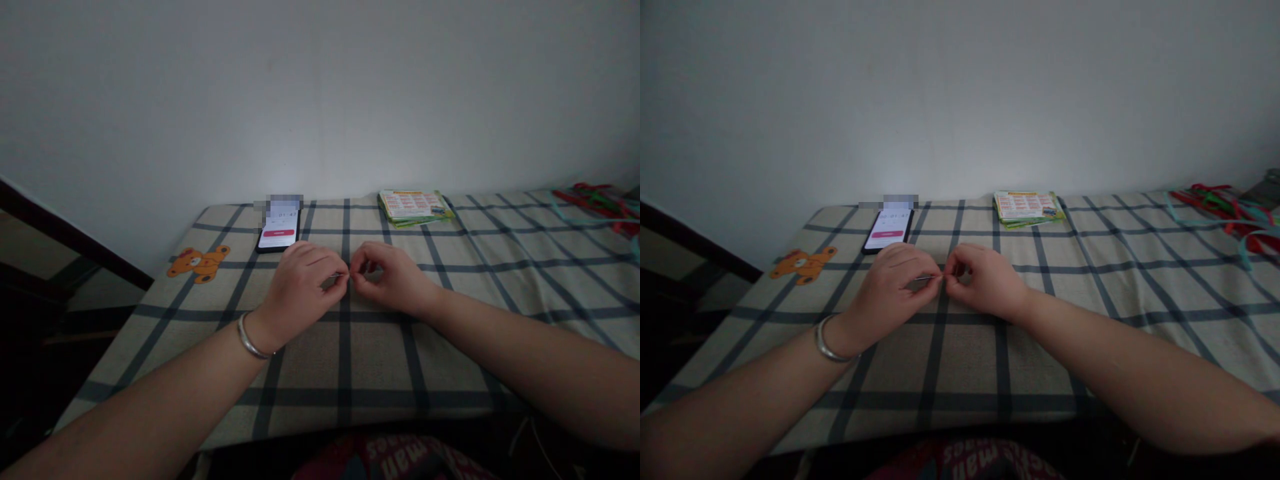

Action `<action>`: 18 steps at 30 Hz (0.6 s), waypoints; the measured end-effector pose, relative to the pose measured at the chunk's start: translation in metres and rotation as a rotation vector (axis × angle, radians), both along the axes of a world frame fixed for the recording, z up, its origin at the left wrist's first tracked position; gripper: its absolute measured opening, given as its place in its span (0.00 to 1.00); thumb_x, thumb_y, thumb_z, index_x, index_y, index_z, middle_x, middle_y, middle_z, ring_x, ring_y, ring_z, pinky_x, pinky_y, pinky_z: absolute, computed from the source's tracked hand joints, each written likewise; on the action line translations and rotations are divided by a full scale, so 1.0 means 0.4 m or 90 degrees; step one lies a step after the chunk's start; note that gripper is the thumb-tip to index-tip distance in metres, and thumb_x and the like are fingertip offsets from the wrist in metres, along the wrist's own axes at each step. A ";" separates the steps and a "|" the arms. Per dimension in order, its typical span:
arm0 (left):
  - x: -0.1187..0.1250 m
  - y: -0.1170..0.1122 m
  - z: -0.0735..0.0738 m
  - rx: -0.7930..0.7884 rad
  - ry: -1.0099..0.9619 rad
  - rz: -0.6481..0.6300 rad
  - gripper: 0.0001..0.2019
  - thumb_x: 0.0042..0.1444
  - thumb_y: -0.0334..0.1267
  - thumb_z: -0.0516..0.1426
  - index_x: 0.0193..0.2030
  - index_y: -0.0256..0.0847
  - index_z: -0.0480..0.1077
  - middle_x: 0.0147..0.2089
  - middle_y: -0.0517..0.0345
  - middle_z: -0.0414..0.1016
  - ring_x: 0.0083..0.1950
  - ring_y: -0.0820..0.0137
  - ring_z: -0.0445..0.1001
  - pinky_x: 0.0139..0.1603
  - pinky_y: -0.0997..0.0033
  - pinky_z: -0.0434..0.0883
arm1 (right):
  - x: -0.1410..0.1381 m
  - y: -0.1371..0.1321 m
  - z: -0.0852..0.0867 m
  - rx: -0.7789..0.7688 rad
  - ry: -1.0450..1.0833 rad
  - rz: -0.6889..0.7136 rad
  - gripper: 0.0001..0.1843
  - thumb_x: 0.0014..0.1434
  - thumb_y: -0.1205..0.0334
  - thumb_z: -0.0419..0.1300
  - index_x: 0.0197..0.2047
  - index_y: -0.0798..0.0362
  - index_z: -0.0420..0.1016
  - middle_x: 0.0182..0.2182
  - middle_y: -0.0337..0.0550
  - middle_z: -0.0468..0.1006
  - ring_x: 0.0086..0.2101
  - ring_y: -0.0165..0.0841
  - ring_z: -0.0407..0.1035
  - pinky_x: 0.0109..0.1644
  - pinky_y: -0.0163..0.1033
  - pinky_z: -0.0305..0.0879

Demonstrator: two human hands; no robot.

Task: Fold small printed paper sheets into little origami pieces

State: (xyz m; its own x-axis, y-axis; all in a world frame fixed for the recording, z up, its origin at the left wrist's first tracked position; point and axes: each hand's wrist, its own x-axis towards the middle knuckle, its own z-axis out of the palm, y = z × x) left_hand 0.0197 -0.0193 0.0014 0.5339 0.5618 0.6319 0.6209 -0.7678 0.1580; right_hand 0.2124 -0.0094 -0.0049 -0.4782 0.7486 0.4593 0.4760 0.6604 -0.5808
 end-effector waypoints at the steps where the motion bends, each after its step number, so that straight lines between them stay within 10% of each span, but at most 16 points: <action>1: 0.000 -0.001 0.000 0.005 0.000 -0.001 0.05 0.57 0.31 0.55 0.31 0.40 0.70 0.34 0.58 0.76 0.39 0.67 0.72 0.46 0.62 0.67 | 0.001 0.001 -0.001 -0.002 0.005 0.008 0.03 0.50 0.68 0.59 0.30 0.52 0.69 0.28 0.37 0.73 0.30 0.29 0.67 0.34 0.35 0.62; 18: -0.004 0.001 0.000 0.033 -0.011 -0.018 0.03 0.55 0.29 0.57 0.31 0.39 0.70 0.33 0.59 0.76 0.38 0.68 0.71 0.44 0.64 0.67 | 0.016 0.014 -0.002 -0.042 0.018 0.018 0.02 0.50 0.69 0.58 0.29 0.53 0.70 0.27 0.37 0.74 0.28 0.28 0.67 0.33 0.34 0.63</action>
State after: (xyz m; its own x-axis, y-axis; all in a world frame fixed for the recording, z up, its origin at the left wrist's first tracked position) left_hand 0.0182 -0.0187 0.0015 0.5386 0.5128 0.6685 0.5959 -0.7928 0.1280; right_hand 0.2188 -0.0038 -0.0057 -0.4868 0.7639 0.4236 0.4403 0.6334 -0.6364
